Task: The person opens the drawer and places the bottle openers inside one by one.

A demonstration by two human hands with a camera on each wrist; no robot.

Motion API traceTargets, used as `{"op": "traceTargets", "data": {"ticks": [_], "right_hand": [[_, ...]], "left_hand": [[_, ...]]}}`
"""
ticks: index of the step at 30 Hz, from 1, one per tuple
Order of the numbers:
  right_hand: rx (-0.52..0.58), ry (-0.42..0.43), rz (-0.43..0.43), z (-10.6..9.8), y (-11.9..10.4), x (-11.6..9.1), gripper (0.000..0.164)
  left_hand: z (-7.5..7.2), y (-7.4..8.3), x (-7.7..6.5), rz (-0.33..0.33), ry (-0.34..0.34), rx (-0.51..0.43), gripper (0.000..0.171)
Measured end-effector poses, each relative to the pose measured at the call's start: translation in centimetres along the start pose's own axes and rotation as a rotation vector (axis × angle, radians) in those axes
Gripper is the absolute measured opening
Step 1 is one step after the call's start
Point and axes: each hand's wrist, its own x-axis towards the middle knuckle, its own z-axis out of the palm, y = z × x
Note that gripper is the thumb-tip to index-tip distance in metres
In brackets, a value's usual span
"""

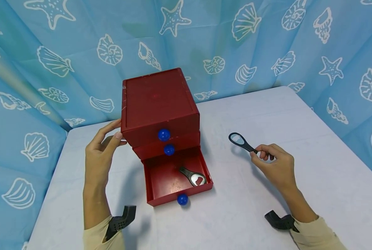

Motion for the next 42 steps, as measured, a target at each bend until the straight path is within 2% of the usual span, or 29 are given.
{"op": "traceTargets", "data": {"ticks": [11, 22, 36, 42], "right_hand": [[0.025, 0.014, -0.032, 1.1, -1.7, -0.7, 0.018], [0.043, -0.019, -0.051, 2.1, -2.7, -1.5, 0.019], [0.090, -0.119, -0.031, 3.3, -5.1, -2.5, 0.018], [0.131, -0.137, -0.041, 3.9, -5.8, -2.9, 0.019]], "left_hand": [[-0.1, 0.1, 0.2, -0.001, -0.003, 0.005, 0.040], [-0.1, -0.2, 0.1, 0.003, -0.007, -0.003, 0.040], [-0.1, -0.2, 0.2, 0.013, -0.013, -0.015, 0.039], [-0.1, -0.2, 0.2, 0.015, -0.009, -0.011, 0.039]]}}
